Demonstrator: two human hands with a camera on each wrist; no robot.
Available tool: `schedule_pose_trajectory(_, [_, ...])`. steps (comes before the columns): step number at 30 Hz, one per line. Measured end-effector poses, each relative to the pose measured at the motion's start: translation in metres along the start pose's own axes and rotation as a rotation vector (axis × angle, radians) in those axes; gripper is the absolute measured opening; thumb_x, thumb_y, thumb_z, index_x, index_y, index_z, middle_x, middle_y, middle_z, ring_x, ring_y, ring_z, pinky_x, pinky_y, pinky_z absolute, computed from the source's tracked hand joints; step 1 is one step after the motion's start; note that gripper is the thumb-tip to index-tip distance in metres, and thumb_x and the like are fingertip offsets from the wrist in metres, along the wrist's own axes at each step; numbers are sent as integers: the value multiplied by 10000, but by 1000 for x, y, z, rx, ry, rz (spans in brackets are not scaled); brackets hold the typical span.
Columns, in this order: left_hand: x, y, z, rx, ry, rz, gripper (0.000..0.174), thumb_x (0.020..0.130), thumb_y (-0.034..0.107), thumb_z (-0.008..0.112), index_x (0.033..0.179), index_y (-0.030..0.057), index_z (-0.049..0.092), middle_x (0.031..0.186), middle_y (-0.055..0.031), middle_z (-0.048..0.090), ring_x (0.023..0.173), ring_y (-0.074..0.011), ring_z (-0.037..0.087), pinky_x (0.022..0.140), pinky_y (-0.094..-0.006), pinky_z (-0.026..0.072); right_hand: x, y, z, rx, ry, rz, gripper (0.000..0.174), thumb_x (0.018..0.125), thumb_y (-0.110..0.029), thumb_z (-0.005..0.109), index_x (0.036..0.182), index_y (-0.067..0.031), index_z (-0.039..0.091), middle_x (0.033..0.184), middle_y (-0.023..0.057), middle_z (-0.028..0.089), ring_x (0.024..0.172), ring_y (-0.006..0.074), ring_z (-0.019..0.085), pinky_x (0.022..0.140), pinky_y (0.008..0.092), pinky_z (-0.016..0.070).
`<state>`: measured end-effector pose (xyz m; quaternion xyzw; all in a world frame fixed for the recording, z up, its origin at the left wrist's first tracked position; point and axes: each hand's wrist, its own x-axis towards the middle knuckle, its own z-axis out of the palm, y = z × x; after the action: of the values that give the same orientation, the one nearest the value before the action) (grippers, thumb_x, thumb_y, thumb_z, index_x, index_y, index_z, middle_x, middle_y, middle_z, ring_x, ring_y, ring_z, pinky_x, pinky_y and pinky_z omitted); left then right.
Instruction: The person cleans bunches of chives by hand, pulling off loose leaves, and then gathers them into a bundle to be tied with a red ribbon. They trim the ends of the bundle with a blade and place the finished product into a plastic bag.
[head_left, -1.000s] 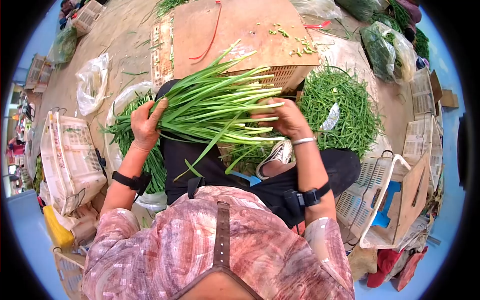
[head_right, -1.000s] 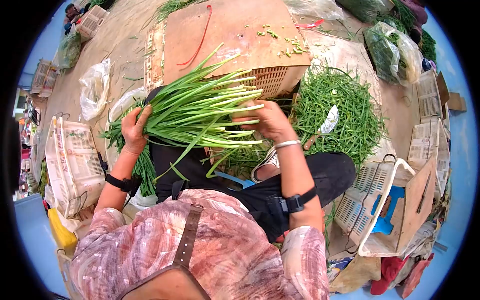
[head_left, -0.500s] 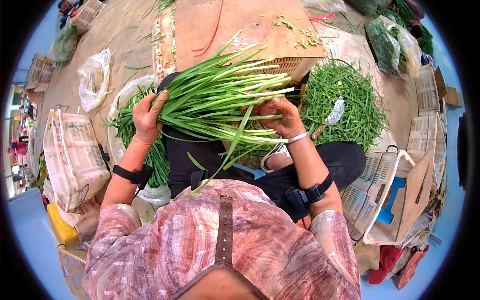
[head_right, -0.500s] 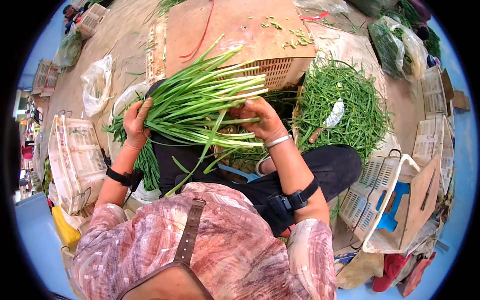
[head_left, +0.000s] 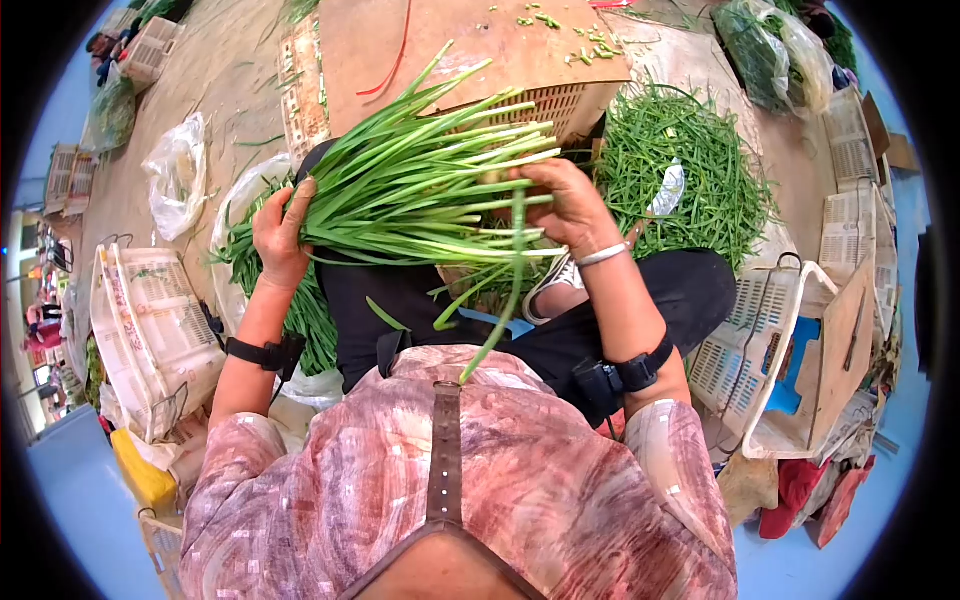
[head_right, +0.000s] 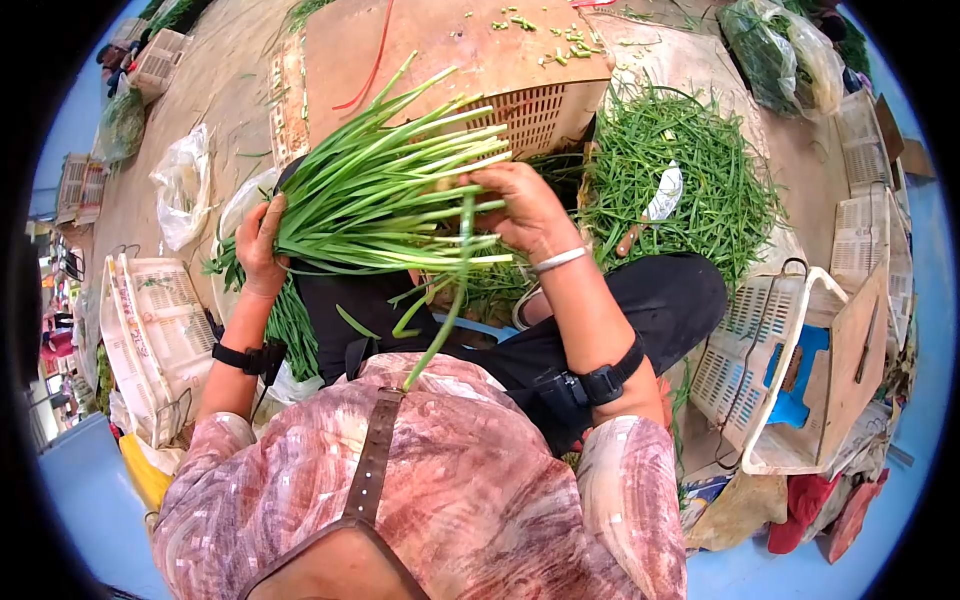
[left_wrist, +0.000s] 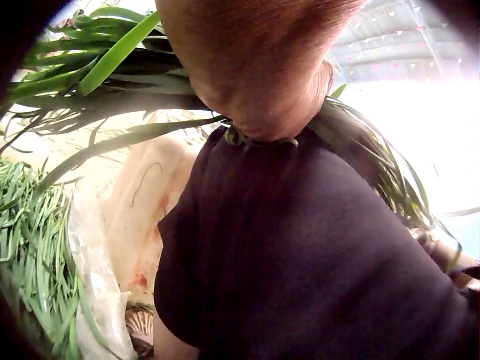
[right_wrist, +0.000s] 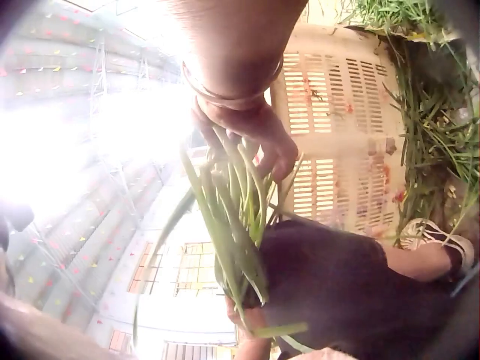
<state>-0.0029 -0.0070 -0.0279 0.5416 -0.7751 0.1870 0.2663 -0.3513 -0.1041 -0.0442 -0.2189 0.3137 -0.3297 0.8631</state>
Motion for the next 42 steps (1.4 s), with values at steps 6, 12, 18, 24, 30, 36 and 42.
schedule_pose_trajectory(6, [-4,-3,-2,-9,-34,-44,606,601,7,619,1189,148,576,964,-104,564,799,-267,553,692,-345,424,-39,-47,-37,124,-157,-210,88,789,-85,559,799,3,561,913,206,617,941,335,611,784,443,535])
schedule_pose_trajectory(12, [2,1,-8,42,-79,-66,593,609,-2,621,1176,170,586,953,-106,564,814,-261,563,698,-343,438,-79,-86,-116,-1659,957,-310,286,830,-152,599,1050,27,569,988,215,609,864,313,634,764,365,532])
schedule_pose_trajectory(18, [10,0,-11,14,-130,-39,605,613,15,644,1194,162,569,909,-99,560,782,-268,563,662,-347,438,-75,0,48,-1876,80,-995,487,676,-93,651,1150,-156,559,1125,134,563,1144,302,474,919,451,371])
schedule_pose_trajectory(24, [7,-2,-16,46,-161,-50,579,640,64,661,1201,164,564,914,-98,559,764,-268,565,649,-349,443,-36,33,32,-1824,76,-1206,373,632,-147,665,994,-232,637,1124,63,577,1148,276,472,969,510,263])
schedule_pose_trajectory(30, [8,-2,-14,-4,-141,-52,589,626,71,675,1197,162,566,903,-99,552,752,-267,562,632,-351,443,-47,29,32,-1618,-122,-1126,363,649,-167,719,1002,-202,644,1140,73,570,1126,290,485,952,516,293])
schedule_pose_trajectory(36, [6,-3,-12,7,-128,-49,582,632,65,669,1197,158,564,909,-97,551,768,-264,562,644,-348,436,-55,29,35,-1305,-119,-1122,221,660,-140,712,878,-121,680,1057,83,618,1050,297,539,904,449,373])
schedule_pose_trajectory(42, [2,-7,-10,-2,-99,-20,613,619,44,657,1212,150,550,911,-96,555,787,-261,558,650,-346,421,-77,12,10,-739,-77,-713,133,827,-72,596,861,36,665,876,151,668,802,229,653,773,329,510])
